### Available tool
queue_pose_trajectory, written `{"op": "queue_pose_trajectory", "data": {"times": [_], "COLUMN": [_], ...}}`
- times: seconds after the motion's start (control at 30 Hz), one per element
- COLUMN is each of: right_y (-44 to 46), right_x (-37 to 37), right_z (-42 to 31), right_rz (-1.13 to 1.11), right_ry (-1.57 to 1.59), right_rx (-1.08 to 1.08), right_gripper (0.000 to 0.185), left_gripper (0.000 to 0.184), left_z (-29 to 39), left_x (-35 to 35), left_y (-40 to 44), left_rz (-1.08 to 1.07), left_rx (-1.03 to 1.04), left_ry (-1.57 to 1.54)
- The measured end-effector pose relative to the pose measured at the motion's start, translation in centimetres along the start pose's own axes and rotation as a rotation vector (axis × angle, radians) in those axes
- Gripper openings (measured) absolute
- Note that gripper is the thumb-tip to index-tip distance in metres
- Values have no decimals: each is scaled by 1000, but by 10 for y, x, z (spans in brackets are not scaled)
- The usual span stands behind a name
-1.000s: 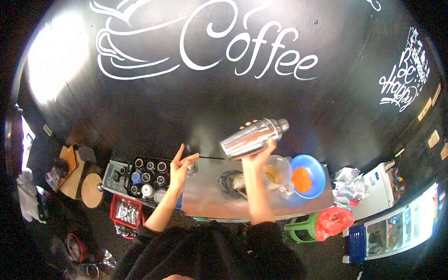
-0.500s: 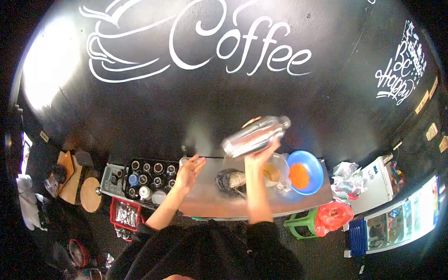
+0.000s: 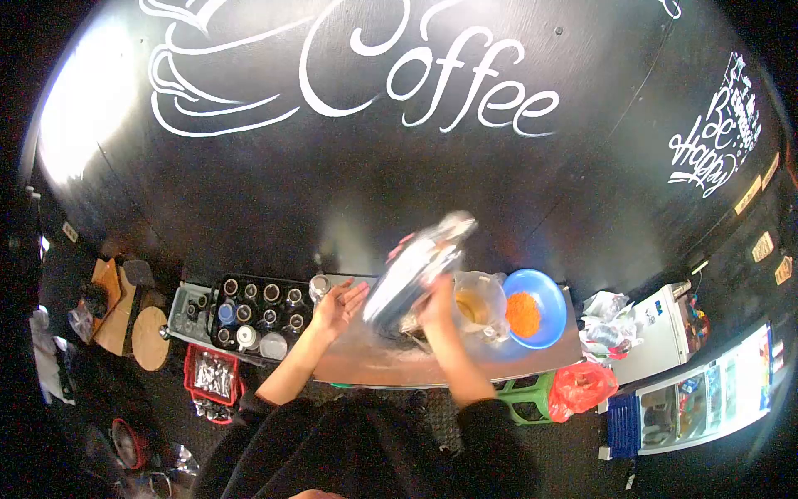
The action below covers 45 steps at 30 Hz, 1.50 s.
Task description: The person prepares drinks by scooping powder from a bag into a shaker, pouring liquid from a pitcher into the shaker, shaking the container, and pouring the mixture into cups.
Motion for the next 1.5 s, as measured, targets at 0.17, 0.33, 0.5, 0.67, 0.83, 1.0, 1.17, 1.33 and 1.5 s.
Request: {"op": "queue_pose_trajectory", "data": {"times": [0.17, 0.33, 0.5, 0.67, 0.83, 1.0, 1.17, 1.33, 1.5], "right_y": [-12, 10, -38, -5, -52, -59, -52, -60, -67], "right_x": [-17, -18, -15, -64, -66, -30, -13, 16, 37], "right_z": [20, -4, 27, 39, 78, 90, 74, 58, 47], "right_rz": [-88, -91, -204, -51, 4, 72, -82, -110, 21], "right_ry": [-296, 346, -192, -65, -267, -310, -560, -731, -1009], "right_rx": [101, 23, 195, 63, 268, 83, 69, -128, -60], "right_gripper": [76, 73, 80, 77, 101, 100, 94, 87, 81], "left_gripper": [43, 40, 36, 45, 69, 132, 102, 80, 82], "left_z": [-1, 7, 34, 45, 50, 42, 40, 38, 28], "left_x": [-2, -17, -29, -15, 17, 36, 42, 43, 40], "left_y": [-4, -4, 8, -11, -40, -62, -74, -83, -86], "left_rz": [15, 65, -73, -185, -380, -587, -494, -349, -339], "left_rx": [-43, -54, -22, 33, 181, 510, 506, 703, 687], "left_ry": [-26, -87, -160, 75, 431, 1029, 1098, 1193, 1172]}}
Point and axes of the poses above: each hand's wrist, its own y-axis towards the middle knuckle, its own x-axis out of the palm, z = x × y, the point moved 2 cm from there along y, towards the middle knuckle, and after that the axes turned 5 degrees about x, right-handed, at the moved point
